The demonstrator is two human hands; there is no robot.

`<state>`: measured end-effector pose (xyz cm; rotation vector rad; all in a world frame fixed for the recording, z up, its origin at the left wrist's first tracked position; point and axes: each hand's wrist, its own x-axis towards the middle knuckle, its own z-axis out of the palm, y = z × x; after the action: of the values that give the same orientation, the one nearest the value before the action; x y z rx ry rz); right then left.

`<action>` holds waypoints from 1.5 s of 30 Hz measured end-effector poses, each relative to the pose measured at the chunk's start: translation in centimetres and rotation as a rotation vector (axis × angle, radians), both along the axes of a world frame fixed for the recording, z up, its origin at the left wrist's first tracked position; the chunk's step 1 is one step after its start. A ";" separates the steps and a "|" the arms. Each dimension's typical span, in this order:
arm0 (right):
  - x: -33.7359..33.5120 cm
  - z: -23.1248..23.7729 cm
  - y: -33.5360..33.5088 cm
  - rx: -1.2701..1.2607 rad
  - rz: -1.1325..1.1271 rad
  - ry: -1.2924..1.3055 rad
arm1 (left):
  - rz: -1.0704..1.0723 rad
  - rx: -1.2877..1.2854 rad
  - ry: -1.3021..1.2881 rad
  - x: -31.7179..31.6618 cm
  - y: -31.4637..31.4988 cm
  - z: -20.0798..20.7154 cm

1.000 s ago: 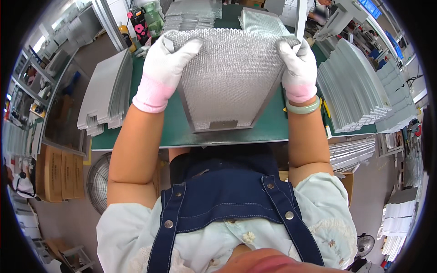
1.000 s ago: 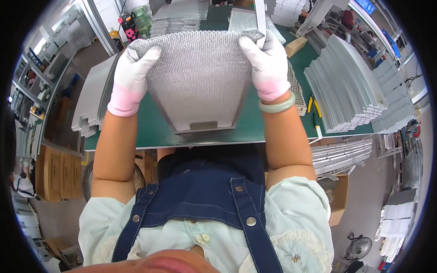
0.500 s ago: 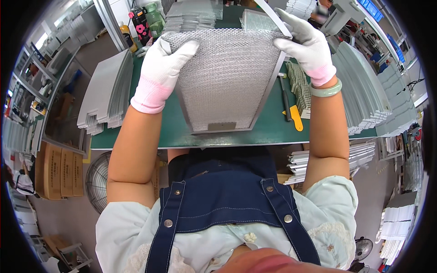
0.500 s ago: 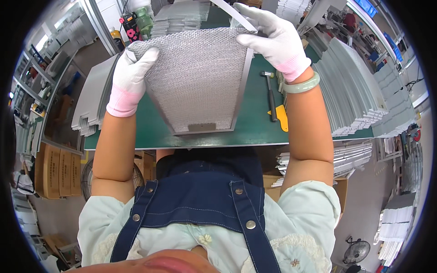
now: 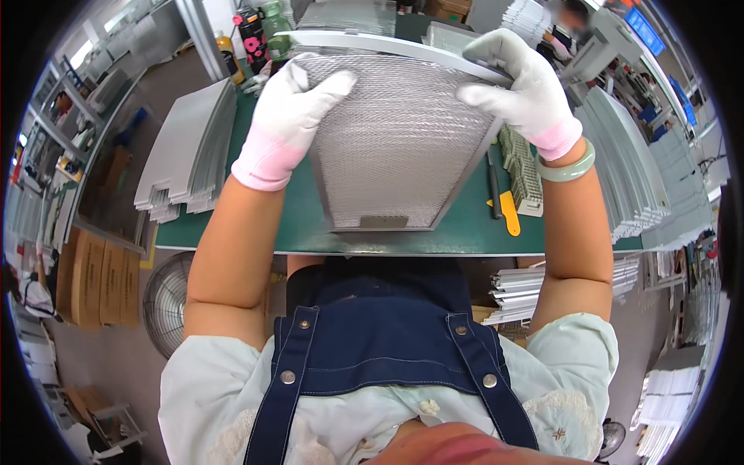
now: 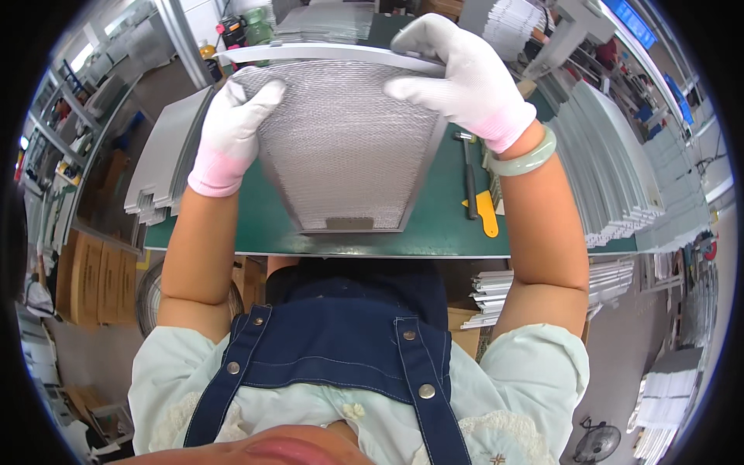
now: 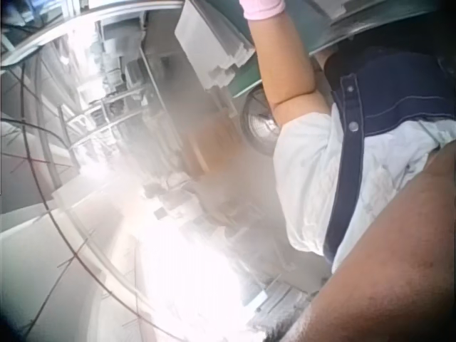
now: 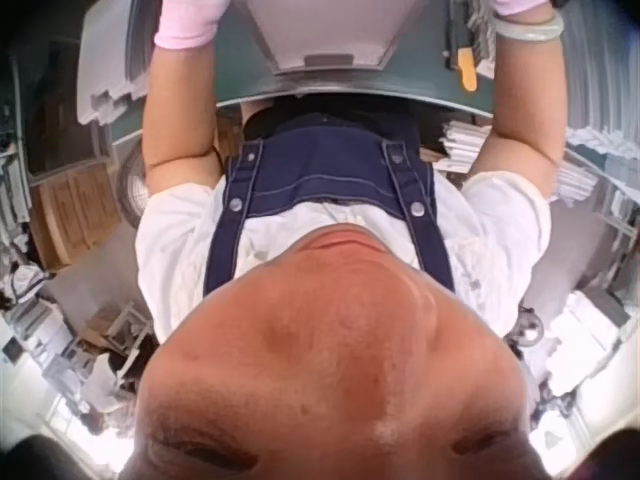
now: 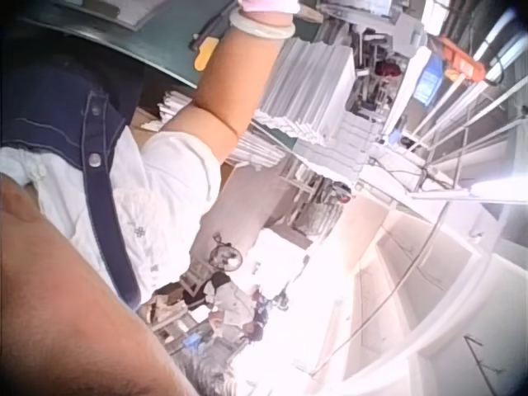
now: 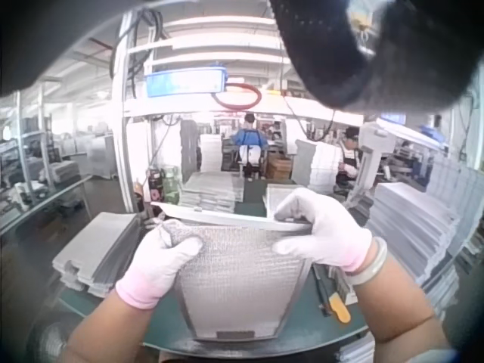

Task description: The person assembles metal grilles by placing a mesh sheet onto a workbench, positioning a small plastic component, and fitting a white frame around it. They then use a handheld power tool to secure the frame to the mesh. The process is repeated for multiple units, with finished items stacked on the table.

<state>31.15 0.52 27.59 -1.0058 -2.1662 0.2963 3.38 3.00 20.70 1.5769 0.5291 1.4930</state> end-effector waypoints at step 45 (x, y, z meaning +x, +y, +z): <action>-1.8 -0.1 0.5 -0.107 -0.028 0.235 | 0.845 0.512 -0.076 1.7 3.9 -2.3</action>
<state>29.31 1.00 27.47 -1.0058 -1.9394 0.4963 5.03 6.93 18.42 1.7579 0.8853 2.4646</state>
